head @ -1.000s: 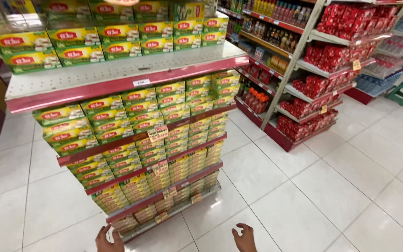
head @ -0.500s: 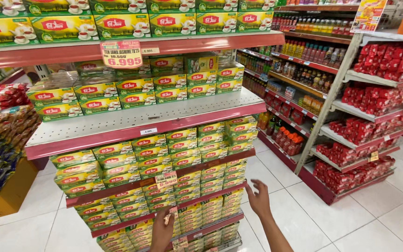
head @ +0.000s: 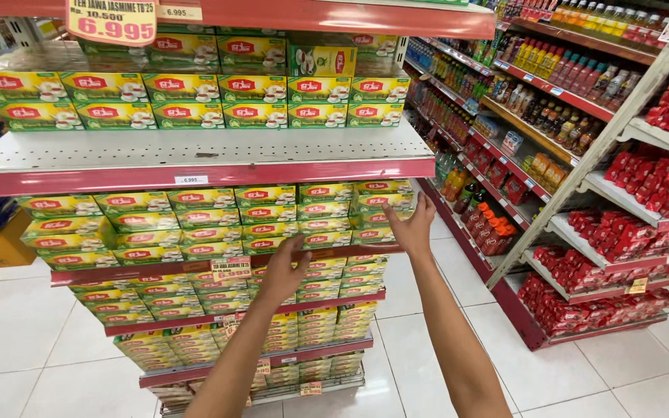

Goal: The person repeatedly picks yellow and green packaged boxes from a supermarket shelf and places them into a red shopping cart. They continue this process throughout the clip, filling the cart with multiple boxes.

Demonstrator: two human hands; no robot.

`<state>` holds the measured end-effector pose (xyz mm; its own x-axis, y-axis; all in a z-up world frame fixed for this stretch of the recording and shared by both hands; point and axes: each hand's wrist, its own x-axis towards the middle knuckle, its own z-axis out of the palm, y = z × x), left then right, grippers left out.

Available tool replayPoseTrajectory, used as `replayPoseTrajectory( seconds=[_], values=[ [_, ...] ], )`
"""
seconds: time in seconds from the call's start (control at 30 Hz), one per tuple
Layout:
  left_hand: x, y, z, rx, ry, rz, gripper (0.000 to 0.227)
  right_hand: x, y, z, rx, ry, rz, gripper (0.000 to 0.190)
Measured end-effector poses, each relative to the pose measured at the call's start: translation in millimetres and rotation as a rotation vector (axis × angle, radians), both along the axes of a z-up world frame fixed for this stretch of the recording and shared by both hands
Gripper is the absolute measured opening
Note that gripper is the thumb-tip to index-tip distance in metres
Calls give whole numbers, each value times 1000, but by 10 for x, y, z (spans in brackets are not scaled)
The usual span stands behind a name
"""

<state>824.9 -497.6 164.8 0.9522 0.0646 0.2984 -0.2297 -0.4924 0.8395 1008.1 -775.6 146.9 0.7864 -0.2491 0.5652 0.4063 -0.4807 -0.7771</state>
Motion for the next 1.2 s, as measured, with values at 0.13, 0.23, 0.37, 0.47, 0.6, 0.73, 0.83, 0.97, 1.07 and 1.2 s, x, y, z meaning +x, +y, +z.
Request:
replayPoseTrajectory(
  seconds=[0.13, 0.23, 0.37, 0.47, 0.6, 0.73, 0.83, 0.97, 1.07, 1.2],
  values=[
    [500, -238, 137, 11, -14, -79, 51, 141, -30, -78, -10, 60, 21, 100],
    [837, -486, 388, 47, 20, -112, 51, 152, -38, 29, 29, 64, 37, 88],
    [1145, -739, 328, 10, 86, -128, 62, 108, -119, -31, 31, 61, 95, 79],
    [1187, -917, 375, -58, 64, -129, 59, -55, -114, 141, 68, 42, 169, 75],
    [1052, -1015, 311, -130, -13, -127, 49, -204, -174, 130, 104, -9, 192, 75],
    [887, -992, 256, -120, -106, -142, 49, -513, -147, 224, 142, 2, 204, 76],
    [642, -985, 341, -117, -187, -141, 53, -735, -82, 241, 190, -6, 237, 76],
    [440, -966, 418, -134, -184, -109, 56, -892, 24, 224, 231, 0, 295, 77],
    [310, -932, 456, -154, -161, -96, 57, -994, 51, 234, 263, 2, 323, 79],
    [168, -909, 439, -170, -110, -87, 59, -1144, 49, 271, 282, 12, 353, 78]
  ],
)
